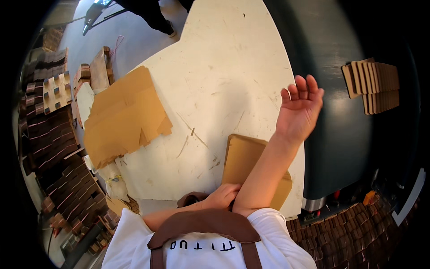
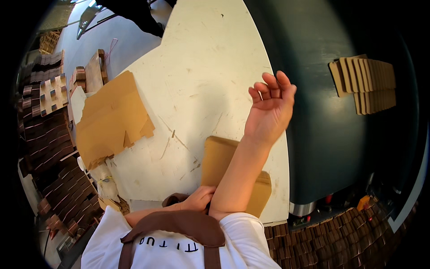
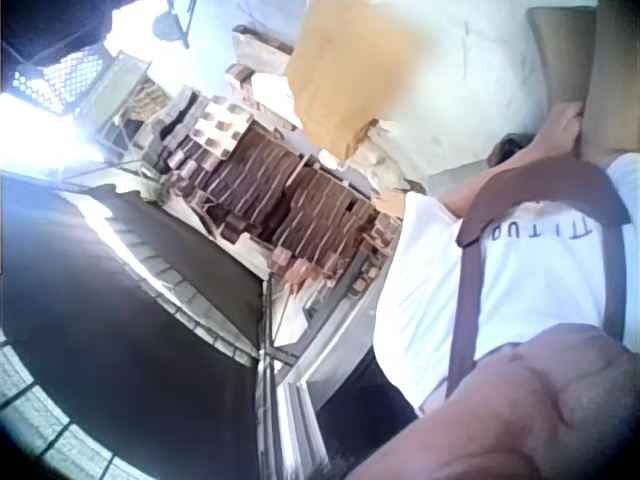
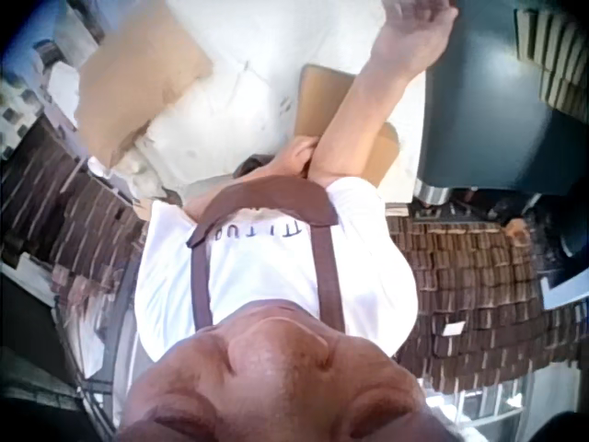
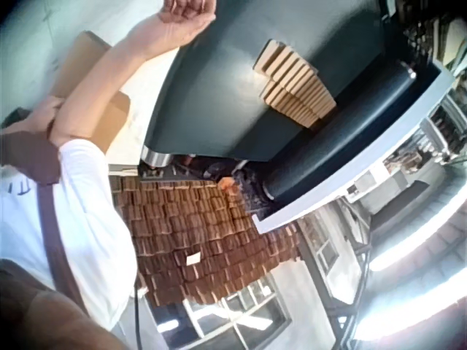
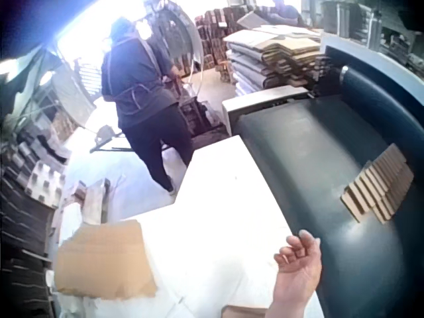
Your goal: The person picks up stacks of flat cardboard pieces from a table and places them onto a moving conveyor belt. The person repeats this action, handling multiple stacks of cardboard throughout the clip.
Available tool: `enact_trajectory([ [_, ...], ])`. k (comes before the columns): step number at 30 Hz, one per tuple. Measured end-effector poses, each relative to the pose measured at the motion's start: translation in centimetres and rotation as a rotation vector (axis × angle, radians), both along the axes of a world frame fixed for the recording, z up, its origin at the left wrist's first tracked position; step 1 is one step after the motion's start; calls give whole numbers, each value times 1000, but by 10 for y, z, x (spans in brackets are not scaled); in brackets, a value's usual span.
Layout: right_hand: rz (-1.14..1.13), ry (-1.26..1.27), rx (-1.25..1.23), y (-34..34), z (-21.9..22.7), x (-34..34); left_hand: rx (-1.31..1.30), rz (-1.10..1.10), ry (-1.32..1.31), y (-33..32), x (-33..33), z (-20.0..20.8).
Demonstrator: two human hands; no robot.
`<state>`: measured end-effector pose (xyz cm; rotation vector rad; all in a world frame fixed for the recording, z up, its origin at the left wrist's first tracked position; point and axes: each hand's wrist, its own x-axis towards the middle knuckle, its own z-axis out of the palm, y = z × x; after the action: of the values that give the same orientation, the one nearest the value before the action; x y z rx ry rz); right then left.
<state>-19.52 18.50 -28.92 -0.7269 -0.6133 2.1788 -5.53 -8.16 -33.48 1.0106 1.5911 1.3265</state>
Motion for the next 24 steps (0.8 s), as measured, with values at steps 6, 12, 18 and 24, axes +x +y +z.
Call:
enact_trajectory([
  [6,140,476,-423,3,-18,-4,31,18,365,-7,0,10],
  [12,32,215,-94,14,3,7,-159,65,435,4,2,33],
  [18,189,-518,485,31,31,147,-67,78,568,5,0,55],
  [24,644,-1110,254,-11,-43,298,4,126,660,5,10,49],
])
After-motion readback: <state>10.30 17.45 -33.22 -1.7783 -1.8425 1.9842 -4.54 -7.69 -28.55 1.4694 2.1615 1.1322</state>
